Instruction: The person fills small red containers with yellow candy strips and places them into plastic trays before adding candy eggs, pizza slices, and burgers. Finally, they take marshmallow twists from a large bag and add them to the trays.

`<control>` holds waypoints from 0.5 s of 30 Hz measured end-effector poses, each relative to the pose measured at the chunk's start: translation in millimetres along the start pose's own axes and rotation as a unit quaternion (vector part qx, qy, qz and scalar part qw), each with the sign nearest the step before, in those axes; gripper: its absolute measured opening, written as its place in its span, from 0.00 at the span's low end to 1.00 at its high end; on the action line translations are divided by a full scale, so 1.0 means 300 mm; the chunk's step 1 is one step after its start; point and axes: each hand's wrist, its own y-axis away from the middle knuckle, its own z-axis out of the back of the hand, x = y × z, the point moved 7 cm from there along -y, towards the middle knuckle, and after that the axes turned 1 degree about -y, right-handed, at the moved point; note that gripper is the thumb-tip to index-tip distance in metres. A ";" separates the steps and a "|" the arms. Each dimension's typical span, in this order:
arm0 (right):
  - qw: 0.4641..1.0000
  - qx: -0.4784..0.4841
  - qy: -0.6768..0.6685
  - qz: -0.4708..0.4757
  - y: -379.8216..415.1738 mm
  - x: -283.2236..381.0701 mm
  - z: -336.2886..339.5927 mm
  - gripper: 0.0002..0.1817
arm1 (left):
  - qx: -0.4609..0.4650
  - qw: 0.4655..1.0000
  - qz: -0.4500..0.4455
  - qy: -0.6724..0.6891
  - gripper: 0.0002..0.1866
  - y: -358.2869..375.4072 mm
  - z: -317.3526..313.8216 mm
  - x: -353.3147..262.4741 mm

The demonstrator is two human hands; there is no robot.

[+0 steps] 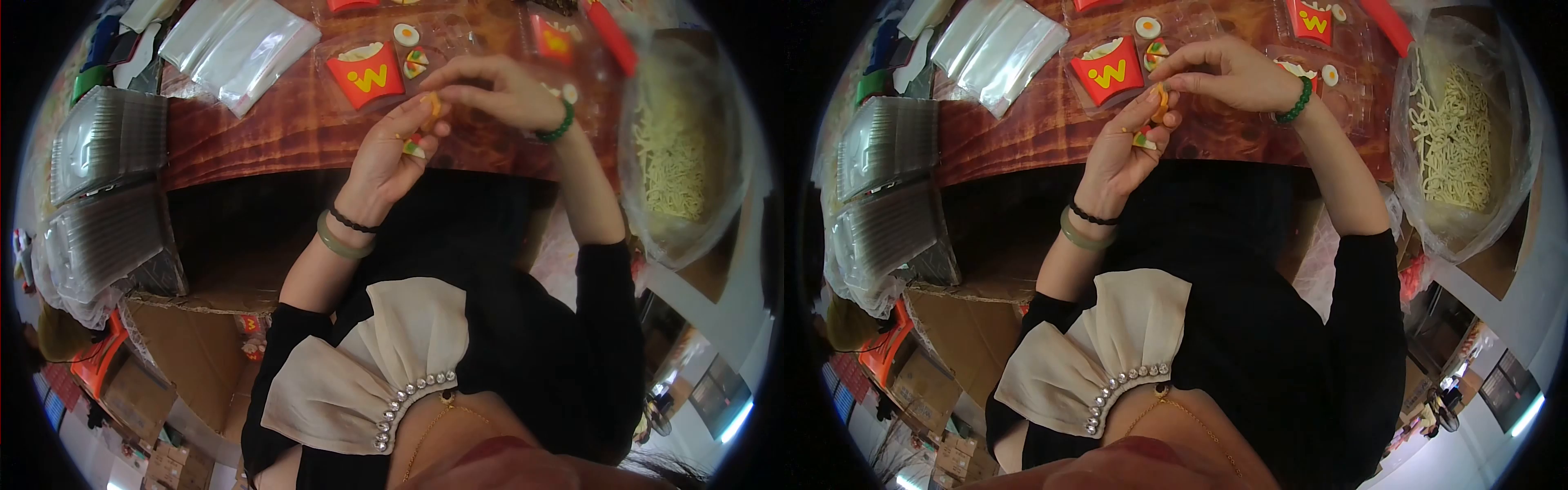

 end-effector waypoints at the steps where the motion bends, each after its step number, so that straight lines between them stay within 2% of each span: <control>1: 0.999 0.016 0.017 0.038 -0.004 0.004 0.000 0.09 | 0.034 0.999 0.018 0.022 0.10 0.000 -0.008 0.009; 4: 0.992 0.065 0.066 0.088 -0.021 0.008 -0.010 0.08 | 0.029 0.999 0.042 0.003 0.11 0.002 0.006 0.028; 8: 0.997 0.025 0.041 0.064 -0.067 -0.013 0.009 0.07 | 0.007 0.998 0.058 0.036 0.12 0.026 0.005 0.014; 10: 0.954 -0.018 0.261 0.148 -0.093 -0.004 0.025 0.06 | -0.067 0.997 0.027 0.014 0.15 0.040 0.030 -0.001; 13: 0.937 -0.030 0.309 0.157 -0.108 -0.028 -0.001 0.06 | -0.047 0.998 -0.007 0.049 0.17 0.037 0.031 -0.011; 15: 0.943 -0.053 0.296 0.140 -0.102 -0.025 0.003 0.06 | -0.034 0.998 -0.017 0.053 0.18 0.034 0.031 -0.014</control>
